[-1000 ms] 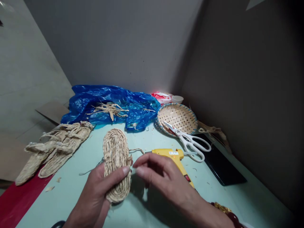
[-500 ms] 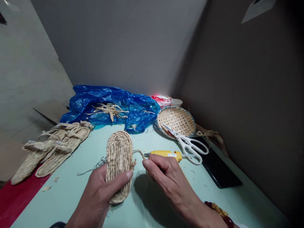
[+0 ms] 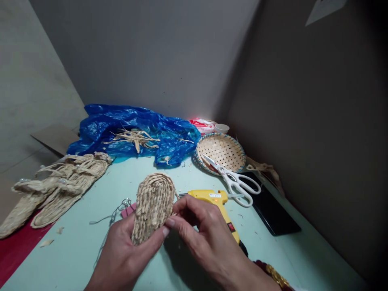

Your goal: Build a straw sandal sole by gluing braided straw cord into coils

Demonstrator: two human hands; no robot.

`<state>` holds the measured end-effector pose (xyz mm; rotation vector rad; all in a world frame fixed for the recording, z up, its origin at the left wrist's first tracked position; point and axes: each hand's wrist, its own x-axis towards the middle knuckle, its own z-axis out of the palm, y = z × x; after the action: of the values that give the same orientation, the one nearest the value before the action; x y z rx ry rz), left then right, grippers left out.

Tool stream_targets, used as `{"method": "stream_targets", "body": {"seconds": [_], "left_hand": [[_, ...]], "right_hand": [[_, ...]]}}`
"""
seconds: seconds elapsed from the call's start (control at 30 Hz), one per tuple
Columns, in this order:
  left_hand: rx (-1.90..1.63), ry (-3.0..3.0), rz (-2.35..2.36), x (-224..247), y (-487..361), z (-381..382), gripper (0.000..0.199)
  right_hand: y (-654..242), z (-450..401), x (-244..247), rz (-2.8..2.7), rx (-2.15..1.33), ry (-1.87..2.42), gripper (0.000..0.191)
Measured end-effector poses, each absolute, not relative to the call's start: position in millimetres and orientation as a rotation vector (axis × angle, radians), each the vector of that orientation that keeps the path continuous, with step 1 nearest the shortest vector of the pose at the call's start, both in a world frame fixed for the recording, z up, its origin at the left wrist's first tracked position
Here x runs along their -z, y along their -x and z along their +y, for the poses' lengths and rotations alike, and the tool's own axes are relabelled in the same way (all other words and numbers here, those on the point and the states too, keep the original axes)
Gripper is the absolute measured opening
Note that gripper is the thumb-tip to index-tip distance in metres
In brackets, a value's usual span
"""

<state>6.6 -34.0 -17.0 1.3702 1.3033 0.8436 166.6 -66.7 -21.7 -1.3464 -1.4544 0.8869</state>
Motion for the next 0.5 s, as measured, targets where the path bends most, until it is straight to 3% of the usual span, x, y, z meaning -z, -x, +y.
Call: {"method": "stream_targets", "body": {"seconds": [0.23, 0.5], "left_hand": [[-0.866, -1.355, 1.279, 16, -11, -35, 0.019], [-0.697, -1.120, 1.052, 22, -1, -33, 0.028]], "right_hand": [[-168, -69, 27, -1.478, -0.813, 1.353, 0.020], [-170, -69, 27, -1.546, -0.794, 1.289, 0.027]]}}
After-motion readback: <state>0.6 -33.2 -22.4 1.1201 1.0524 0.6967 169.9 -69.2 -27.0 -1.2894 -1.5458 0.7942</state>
